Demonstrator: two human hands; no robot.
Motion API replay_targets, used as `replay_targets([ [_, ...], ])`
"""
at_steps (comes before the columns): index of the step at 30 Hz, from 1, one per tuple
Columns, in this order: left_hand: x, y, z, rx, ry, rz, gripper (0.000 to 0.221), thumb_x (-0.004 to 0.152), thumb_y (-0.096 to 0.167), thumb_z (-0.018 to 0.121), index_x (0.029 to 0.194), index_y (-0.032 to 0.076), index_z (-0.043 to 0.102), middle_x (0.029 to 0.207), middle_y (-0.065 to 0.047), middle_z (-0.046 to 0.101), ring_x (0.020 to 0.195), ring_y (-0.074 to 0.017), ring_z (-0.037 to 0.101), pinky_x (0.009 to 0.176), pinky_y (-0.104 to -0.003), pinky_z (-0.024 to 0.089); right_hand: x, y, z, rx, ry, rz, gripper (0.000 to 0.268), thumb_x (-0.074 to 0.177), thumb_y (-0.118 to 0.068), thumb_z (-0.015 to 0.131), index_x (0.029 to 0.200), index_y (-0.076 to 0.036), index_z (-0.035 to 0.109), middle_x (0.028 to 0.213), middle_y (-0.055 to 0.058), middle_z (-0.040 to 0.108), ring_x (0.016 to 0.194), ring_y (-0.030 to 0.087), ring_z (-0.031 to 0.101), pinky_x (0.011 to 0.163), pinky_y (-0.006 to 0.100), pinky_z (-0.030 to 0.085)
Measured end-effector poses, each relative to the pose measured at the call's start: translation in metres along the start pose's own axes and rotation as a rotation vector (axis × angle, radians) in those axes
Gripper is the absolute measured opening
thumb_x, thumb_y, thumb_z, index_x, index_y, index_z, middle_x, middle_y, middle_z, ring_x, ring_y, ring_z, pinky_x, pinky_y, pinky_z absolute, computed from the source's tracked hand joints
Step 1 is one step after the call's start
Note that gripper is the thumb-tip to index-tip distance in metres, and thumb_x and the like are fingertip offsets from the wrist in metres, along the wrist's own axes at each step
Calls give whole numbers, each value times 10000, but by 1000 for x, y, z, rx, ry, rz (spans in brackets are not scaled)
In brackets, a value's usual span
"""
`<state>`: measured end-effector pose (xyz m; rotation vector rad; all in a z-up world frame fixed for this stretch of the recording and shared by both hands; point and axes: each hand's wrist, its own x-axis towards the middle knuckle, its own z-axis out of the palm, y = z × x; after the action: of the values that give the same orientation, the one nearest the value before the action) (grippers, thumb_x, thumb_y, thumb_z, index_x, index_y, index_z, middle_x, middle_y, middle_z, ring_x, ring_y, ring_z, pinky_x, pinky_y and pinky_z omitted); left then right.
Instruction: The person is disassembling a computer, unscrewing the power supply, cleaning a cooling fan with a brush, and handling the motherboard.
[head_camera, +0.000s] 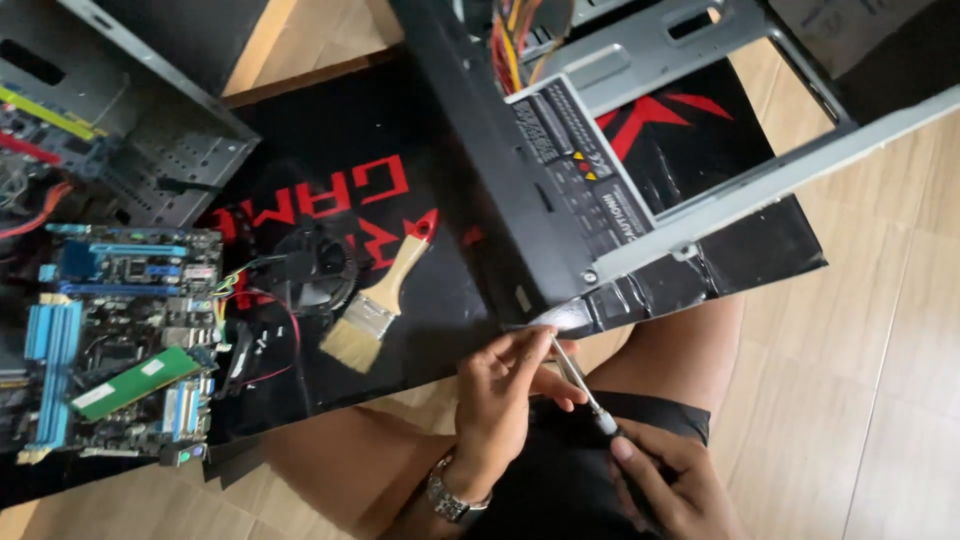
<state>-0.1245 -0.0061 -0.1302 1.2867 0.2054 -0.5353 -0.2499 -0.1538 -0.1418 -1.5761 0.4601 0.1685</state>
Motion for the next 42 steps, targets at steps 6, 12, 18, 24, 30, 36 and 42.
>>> replay_targets([
  [6, -1, -4, 6, -90, 46, 66, 341, 967, 162, 601, 980, -146, 746, 840, -270, 808, 510, -269, 736, 471, -296, 590, 6, -7, -1, 51, -127, -54, 342, 999, -253, 576, 854, 10, 740, 475, 73, 617, 349, 144, 581, 390, 252, 473],
  [12, -3, -7, 6, -120, 92, 105, 307, 961, 156, 615, 991, -124, 738, 881, -293, 811, 476, -278, 722, 473, -302, 585, 7, 2, -1, 86, -141, -94, 332, 989, -250, 581, 997, 41, 741, 513, 71, 625, 346, 144, 596, 385, 239, 492],
  [18, -19, 8, 12, -26, 36, 249, 292, 967, 155, 615, 1064, -90, 741, 664, -205, 771, 736, -274, 822, 583, -321, 649, -7, 4, -17, -144, -68, -217, 399, 886, -340, 685, 1156, -70, 800, 698, 2, 765, 497, 85, 670, 456, 241, 537],
  [24, -27, 32, 31, -248, -67, 305, 295, 965, 175, 635, 1058, -89, 729, 528, -208, 674, 676, -280, 783, 903, -527, 684, -30, -19, -18, -165, 24, -281, 410, 860, -307, 705, 1176, -60, 789, 481, 26, 760, 361, 72, 707, 383, 185, 540],
  [30, -32, 57, 41, -308, -85, 259, 377, 991, 231, 580, 705, 2, 664, 439, -129, 605, 658, -239, 741, 989, -554, 642, -34, -44, -10, -132, 121, -240, 406, 828, -283, 733, 1127, -25, 828, 441, 81, 754, 322, 97, 673, 345, 194, 480],
  [36, -32, 59, 43, -279, -61, 298, 427, 990, 273, 557, 673, 9, 668, 432, -100, 608, 408, -147, 617, 988, -484, 651, -33, -56, -12, -63, 77, -245, 375, 863, -218, 721, 1127, 30, 819, 510, 82, 738, 377, 147, 703, 398, 240, 553],
  [42, -31, 47, 20, -62, 97, 312, 290, 936, 221, 632, 922, -28, 781, 725, -217, 801, 440, -195, 700, 503, -281, 623, -31, -63, -14, -57, 74, -206, 386, 867, -208, 725, 1147, 36, 830, 490, 90, 719, 374, 141, 678, 388, 235, 510],
])
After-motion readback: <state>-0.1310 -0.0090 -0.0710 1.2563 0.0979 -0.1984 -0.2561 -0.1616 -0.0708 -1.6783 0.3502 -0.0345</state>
